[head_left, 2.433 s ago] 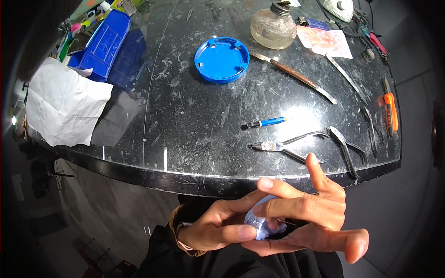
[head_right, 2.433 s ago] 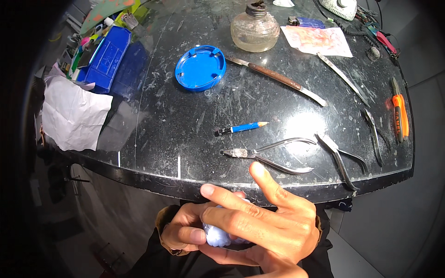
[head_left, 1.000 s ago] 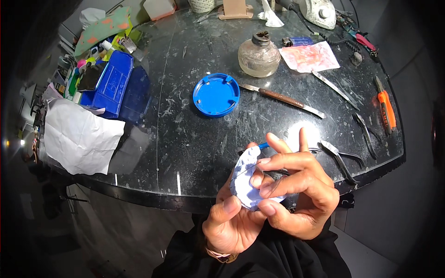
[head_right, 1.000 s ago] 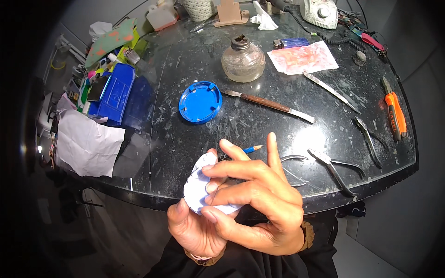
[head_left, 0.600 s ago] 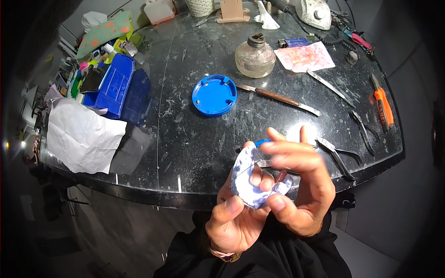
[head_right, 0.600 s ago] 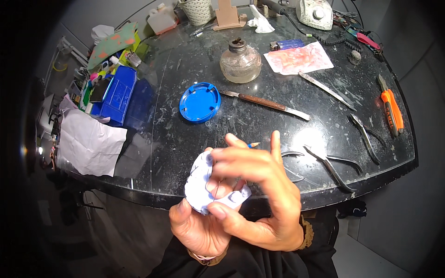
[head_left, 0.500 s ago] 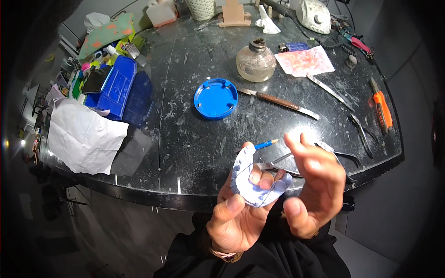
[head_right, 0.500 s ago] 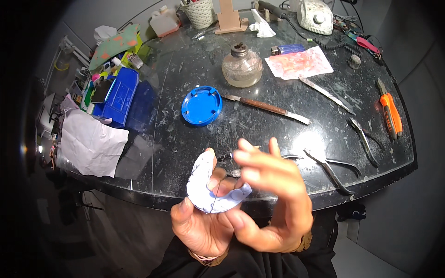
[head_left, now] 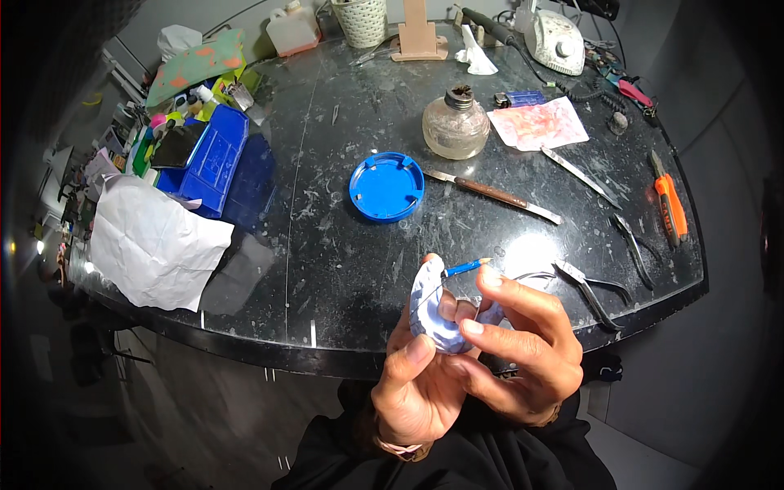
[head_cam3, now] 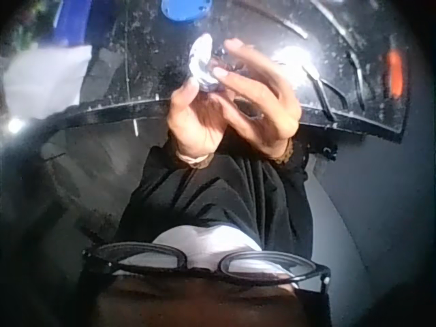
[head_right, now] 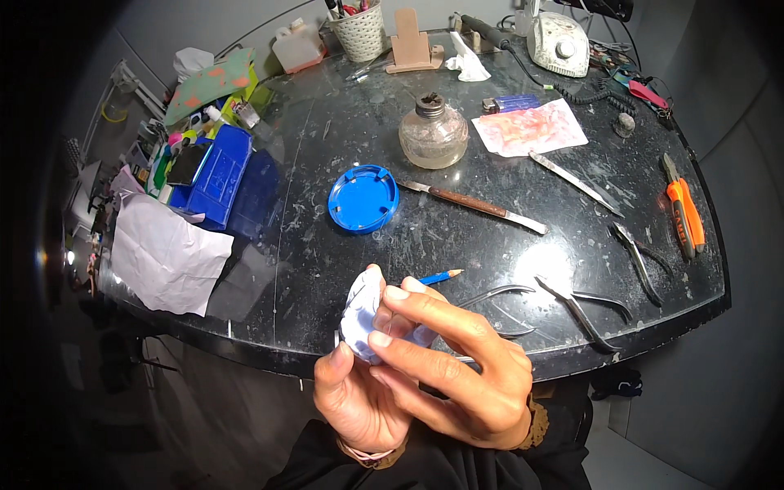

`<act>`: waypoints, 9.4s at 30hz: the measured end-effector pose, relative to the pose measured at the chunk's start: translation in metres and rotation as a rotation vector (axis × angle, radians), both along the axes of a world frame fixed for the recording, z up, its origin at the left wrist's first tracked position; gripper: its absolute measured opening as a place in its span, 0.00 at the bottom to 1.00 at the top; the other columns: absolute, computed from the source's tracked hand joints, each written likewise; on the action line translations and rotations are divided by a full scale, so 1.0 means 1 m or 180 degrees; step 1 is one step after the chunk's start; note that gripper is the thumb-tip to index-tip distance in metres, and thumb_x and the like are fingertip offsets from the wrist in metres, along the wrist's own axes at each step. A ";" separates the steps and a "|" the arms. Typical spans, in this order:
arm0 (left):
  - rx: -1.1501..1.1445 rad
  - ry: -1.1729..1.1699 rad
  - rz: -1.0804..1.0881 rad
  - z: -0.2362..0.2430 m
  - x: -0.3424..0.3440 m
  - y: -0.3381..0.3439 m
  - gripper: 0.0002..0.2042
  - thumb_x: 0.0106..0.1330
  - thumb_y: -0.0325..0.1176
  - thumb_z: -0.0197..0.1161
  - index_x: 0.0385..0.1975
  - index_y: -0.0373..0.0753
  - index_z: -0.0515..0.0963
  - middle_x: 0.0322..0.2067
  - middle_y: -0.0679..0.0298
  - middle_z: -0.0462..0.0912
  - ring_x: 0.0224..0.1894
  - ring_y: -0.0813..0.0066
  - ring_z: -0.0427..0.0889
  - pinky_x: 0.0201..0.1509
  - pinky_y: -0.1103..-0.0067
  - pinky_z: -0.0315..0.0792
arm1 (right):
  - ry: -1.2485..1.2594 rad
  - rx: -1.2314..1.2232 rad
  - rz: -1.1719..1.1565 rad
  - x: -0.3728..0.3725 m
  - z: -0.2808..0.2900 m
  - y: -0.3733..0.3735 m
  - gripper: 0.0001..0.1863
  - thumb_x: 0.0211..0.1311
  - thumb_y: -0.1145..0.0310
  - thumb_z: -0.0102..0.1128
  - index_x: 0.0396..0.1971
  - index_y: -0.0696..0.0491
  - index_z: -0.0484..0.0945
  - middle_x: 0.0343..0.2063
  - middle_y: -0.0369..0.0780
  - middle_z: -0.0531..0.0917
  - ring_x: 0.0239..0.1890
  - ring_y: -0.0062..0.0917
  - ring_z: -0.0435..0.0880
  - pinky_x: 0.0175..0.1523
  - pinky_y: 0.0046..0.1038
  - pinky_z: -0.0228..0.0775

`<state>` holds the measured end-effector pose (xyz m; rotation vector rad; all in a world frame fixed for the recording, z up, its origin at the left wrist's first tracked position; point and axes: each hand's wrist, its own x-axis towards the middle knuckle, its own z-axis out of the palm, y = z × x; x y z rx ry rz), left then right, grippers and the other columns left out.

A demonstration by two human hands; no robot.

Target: The person manipulates a metal wire around a blue dental model by hand and with pliers.

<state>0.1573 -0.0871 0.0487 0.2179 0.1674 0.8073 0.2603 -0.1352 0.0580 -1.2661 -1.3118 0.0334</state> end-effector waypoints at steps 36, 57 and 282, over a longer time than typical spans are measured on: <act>0.0686 -0.0009 -0.2151 -0.020 -0.066 -0.015 0.24 0.57 0.32 0.55 0.52 0.25 0.64 0.42 0.56 0.70 0.53 0.66 0.69 0.62 0.70 0.58 | -0.0378 0.0071 0.1123 -0.008 0.010 -0.034 0.49 0.41 0.67 0.73 0.59 0.53 0.45 0.32 0.38 0.84 0.52 0.27 0.77 0.66 0.41 0.08; 0.0451 -0.0117 -0.2089 -0.019 -0.055 -0.013 0.22 0.57 0.32 0.55 0.50 0.25 0.65 0.40 0.58 0.70 0.49 0.69 0.72 0.67 0.63 0.53 | -0.0452 -0.0037 0.0898 0.002 0.011 -0.031 0.43 0.42 0.67 0.73 0.55 0.53 0.52 0.26 0.34 0.83 0.47 0.34 0.80 0.64 0.49 0.08; 0.3807 0.1281 0.0285 -0.015 -0.077 -0.009 0.17 0.55 0.18 0.54 0.47 0.29 0.65 0.37 0.53 0.75 0.34 0.78 0.76 0.32 0.89 0.71 | 0.0253 -0.0307 0.0881 -0.024 0.008 -0.033 0.24 0.39 0.80 0.71 0.33 0.73 0.67 0.23 0.47 0.80 0.21 0.32 0.84 0.27 0.25 0.81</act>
